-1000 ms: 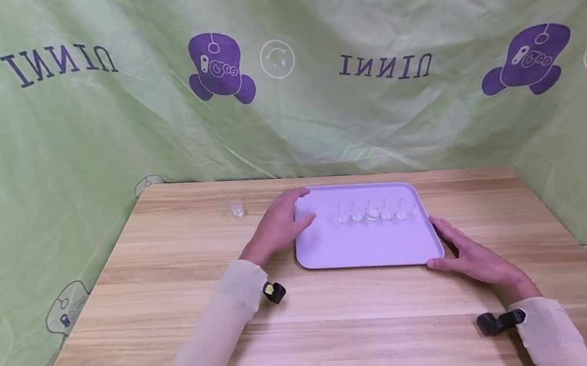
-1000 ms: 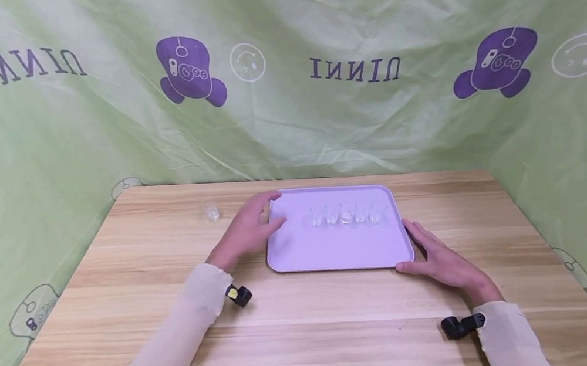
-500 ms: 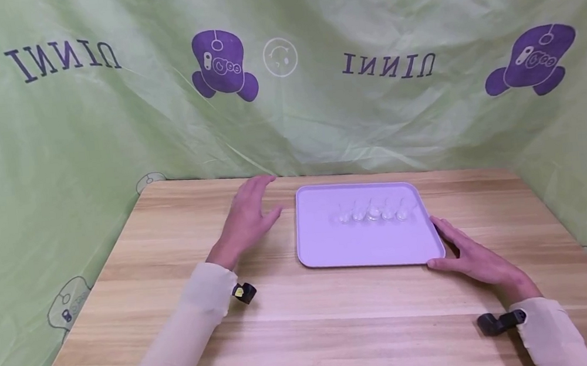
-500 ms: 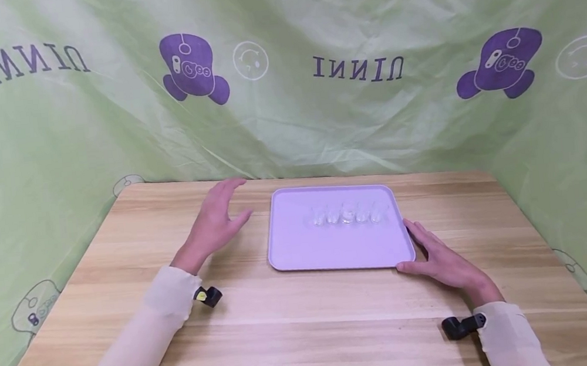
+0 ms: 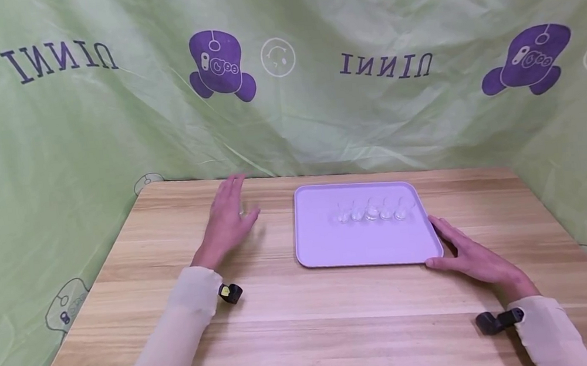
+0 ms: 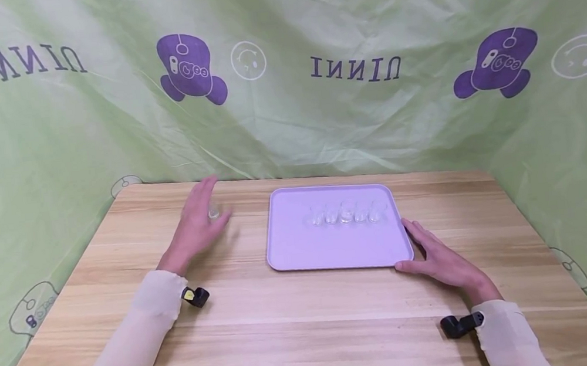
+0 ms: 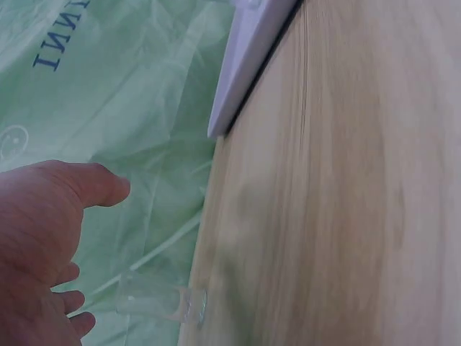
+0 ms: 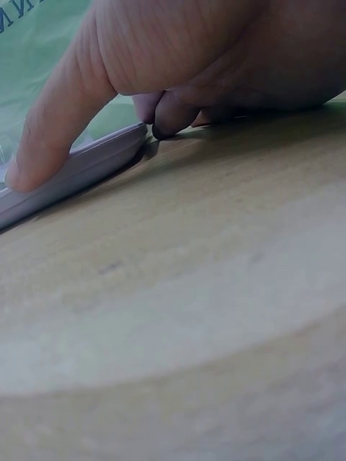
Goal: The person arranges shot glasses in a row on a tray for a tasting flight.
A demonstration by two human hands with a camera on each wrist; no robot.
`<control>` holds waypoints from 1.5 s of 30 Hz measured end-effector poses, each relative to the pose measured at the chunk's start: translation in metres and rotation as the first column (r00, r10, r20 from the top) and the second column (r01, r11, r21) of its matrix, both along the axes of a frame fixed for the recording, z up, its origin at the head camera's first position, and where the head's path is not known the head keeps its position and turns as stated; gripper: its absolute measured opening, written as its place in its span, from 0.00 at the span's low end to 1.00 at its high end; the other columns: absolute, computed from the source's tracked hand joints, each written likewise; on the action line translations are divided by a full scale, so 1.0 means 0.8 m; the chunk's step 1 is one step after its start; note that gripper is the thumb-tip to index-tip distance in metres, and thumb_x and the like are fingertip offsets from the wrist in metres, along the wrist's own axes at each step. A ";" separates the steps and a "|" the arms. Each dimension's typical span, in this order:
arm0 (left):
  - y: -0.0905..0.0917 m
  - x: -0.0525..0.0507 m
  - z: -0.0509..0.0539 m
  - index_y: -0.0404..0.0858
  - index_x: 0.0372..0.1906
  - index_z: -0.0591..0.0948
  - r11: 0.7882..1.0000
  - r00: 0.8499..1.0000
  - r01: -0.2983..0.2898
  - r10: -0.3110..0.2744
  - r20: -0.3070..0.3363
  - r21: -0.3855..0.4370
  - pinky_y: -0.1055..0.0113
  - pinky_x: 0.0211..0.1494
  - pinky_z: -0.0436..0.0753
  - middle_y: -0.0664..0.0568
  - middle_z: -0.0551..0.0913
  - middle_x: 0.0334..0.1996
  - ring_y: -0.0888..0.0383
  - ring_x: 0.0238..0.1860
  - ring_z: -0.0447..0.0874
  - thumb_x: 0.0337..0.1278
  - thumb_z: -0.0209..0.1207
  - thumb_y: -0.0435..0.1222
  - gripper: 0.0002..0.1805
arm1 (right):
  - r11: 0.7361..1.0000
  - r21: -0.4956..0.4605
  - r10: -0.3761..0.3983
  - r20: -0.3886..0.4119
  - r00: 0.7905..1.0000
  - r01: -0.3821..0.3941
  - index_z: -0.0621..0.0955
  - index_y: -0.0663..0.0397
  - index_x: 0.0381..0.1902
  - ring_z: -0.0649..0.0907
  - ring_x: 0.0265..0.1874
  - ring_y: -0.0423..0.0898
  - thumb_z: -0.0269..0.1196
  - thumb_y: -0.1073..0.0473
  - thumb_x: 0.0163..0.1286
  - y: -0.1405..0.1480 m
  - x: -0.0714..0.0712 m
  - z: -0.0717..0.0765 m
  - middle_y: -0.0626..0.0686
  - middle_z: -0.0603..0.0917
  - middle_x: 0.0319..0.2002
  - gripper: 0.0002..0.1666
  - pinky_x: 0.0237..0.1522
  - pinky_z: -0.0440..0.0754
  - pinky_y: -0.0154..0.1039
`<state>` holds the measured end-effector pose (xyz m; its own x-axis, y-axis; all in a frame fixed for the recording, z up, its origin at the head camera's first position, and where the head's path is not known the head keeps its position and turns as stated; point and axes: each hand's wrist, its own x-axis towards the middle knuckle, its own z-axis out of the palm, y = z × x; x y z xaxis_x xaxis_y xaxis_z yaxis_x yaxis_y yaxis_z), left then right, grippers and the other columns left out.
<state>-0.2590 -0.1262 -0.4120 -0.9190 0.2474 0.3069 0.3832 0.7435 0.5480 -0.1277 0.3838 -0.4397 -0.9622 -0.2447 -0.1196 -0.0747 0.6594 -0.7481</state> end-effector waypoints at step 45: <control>-0.030 -0.020 -0.027 0.31 0.67 0.71 0.985 0.980 -0.113 0.090 0.177 0.129 0.45 0.64 0.75 0.33 0.83 0.54 0.39 0.57 0.81 0.70 0.63 0.34 0.25 | 1.000 -0.016 -0.012 0.022 1.000 0.013 0.43 0.43 0.85 0.38 0.77 0.72 0.72 0.50 0.68 -0.001 0.000 0.001 0.68 0.39 0.81 0.63 0.67 0.38 0.79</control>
